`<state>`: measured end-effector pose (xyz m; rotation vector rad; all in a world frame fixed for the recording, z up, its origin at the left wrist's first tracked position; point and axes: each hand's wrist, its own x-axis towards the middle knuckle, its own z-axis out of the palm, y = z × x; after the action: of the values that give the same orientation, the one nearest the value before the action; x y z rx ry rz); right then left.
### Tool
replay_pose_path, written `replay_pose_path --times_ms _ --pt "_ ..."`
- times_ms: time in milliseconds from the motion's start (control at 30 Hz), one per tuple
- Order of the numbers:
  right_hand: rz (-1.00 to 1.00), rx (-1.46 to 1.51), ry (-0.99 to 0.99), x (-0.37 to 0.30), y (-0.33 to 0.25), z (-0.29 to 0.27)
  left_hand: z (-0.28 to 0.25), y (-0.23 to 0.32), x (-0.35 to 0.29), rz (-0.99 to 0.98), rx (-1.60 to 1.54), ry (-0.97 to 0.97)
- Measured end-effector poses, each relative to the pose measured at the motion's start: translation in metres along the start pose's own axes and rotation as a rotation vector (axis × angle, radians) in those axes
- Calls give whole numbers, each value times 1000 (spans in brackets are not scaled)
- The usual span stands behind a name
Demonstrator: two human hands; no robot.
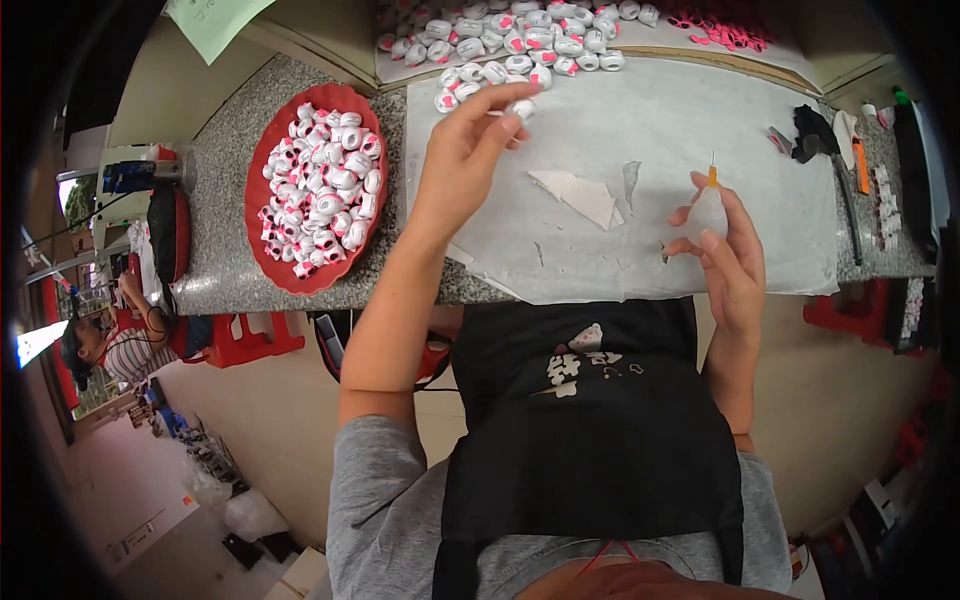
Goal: Gluing small pink bows onto white cat-shaped toy heads at a factory assembly station.
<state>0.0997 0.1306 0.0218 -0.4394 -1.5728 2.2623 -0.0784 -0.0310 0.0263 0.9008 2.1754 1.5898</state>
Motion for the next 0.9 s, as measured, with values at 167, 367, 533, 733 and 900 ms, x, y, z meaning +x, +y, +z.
replay_pose_path --times_ms 167,367,533,733,900 --pt "-77 -28 42 1 -5 -8 42 13 -28 -173 -845 -6" --pt "-277 289 231 -1 -9 -5 73 13 -36 -174 -1027 -74" --pt "-412 173 315 -5 -7 6 76 10 -39 -132 -1039 9" --pt "-783 -345 172 -7 0 11 75 6 -42 -79 -969 58" --pt "-828 -391 88 -10 2 15 75 4 -43 -64 -934 58"
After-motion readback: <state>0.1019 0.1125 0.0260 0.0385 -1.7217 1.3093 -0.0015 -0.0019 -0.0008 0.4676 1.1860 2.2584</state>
